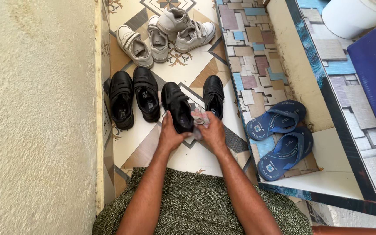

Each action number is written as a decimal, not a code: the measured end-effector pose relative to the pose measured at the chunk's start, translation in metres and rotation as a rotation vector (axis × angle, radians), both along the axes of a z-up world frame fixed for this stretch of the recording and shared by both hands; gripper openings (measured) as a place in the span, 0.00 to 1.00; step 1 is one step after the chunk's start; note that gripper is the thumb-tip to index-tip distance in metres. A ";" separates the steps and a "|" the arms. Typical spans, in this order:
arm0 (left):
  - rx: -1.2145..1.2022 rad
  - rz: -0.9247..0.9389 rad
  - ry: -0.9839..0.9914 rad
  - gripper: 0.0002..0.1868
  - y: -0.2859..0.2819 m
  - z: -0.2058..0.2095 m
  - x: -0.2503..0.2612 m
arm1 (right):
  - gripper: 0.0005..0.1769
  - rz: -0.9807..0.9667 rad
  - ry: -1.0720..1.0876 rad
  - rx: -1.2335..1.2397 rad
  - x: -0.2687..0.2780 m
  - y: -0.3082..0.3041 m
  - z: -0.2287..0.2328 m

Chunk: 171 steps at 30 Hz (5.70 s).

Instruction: The person is sitting on the floor and wiping a black shoe with a cloth. They hold the shoe in their left hand and use the cloth in their right hand to wipe the upper and sides of the shoe repeatedly.

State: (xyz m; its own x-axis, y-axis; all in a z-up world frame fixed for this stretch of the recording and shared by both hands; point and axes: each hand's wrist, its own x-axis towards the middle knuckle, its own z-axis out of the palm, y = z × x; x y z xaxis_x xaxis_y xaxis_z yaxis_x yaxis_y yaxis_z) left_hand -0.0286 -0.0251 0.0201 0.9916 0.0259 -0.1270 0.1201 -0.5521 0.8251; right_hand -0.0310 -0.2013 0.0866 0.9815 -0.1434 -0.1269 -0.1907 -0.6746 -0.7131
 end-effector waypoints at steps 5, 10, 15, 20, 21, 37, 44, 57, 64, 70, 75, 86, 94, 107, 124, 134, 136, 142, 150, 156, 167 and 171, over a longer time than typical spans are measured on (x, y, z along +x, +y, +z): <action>0.005 0.196 0.136 0.41 -0.004 0.001 0.000 | 0.28 0.057 -0.034 -0.330 0.009 -0.019 0.020; 0.121 0.242 0.046 0.40 -0.004 -0.008 0.004 | 0.35 0.055 0.064 -0.454 0.006 -0.016 0.006; -0.049 0.408 -0.117 0.39 -0.015 0.021 0.000 | 0.22 -0.081 -0.034 -0.155 0.009 -0.026 0.014; -0.907 0.407 0.388 0.45 -0.012 0.062 0.009 | 0.27 -0.178 -0.305 0.626 0.007 -0.019 0.068; -0.997 0.366 0.435 0.48 -0.011 0.070 0.009 | 0.28 -0.119 -0.355 0.689 0.003 -0.015 0.080; -1.768 0.151 0.075 0.40 0.030 0.090 0.005 | 0.39 0.212 0.069 0.855 -0.006 -0.009 0.113; -1.404 0.145 -0.005 0.40 0.010 0.108 0.005 | 0.59 0.322 -0.086 0.347 -0.003 0.022 0.130; -0.455 0.221 -0.489 0.20 -0.064 0.097 -0.087 | 0.58 0.318 -0.708 -0.142 0.034 0.022 0.099; -0.566 0.236 -0.318 0.20 -0.061 0.092 -0.085 | 0.59 0.380 -0.929 -0.221 0.023 0.018 0.132; -0.654 0.255 -0.205 0.23 -0.055 0.088 -0.083 | 0.59 0.324 -0.958 -0.106 -0.006 0.003 0.136; -0.731 0.302 -0.112 0.26 -0.057 0.064 -0.103 | 0.56 0.099 -0.933 0.155 -0.027 0.001 0.116; -1.253 0.163 -0.038 0.36 0.031 0.115 -0.002 | 0.51 0.308 -1.026 0.165 -0.053 0.031 0.112; -1.653 0.070 -0.071 0.42 0.043 0.130 0.005 | 0.21 0.095 -0.658 0.547 -0.034 0.036 0.124; -1.628 0.153 0.016 0.36 0.022 0.092 0.011 | 0.28 0.620 -0.609 -0.196 0.033 0.091 0.161; -1.663 -0.090 0.040 0.45 0.016 0.097 0.000 | 0.29 -0.026 -0.674 0.797 -0.045 0.002 0.133; -1.634 -0.209 0.404 0.38 0.008 0.094 -0.012 | 0.33 -0.043 -0.955 0.372 -0.024 -0.011 0.120; -1.565 -0.197 0.454 0.33 0.009 0.086 -0.011 | 0.26 -0.171 -0.893 0.182 -0.014 -0.022 0.115; -1.689 -0.244 0.585 0.28 -0.006 0.073 -0.008 | 0.26 -0.213 -0.631 1.071 0.007 -0.021 0.095; -1.623 -0.116 0.517 0.41 -0.029 0.058 -0.017 | 0.31 0.324 -0.618 0.299 -0.002 -0.001 0.101; -1.649 0.145 0.376 0.36 -0.014 0.059 -0.003 | 0.28 0.303 -0.439 0.285 -0.013 0.017 0.094; -1.800 0.122 0.076 0.35 0.027 0.097 0.019 | 0.11 0.550 -0.790 0.181 -0.069 0.055 0.071; -1.786 0.102 0.086 0.35 0.034 0.092 0.016 | 0.16 0.292 -0.750 0.707 -0.055 0.054 0.064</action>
State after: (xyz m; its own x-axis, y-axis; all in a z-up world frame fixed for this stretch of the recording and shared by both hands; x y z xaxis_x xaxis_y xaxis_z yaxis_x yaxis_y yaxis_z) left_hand -0.0126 0.0089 0.1125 0.9848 -0.1321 -0.1126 0.1634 0.9244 0.3447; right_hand -0.0859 -0.1475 0.1502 0.8277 -0.0206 0.5608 0.5607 -0.0106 -0.8279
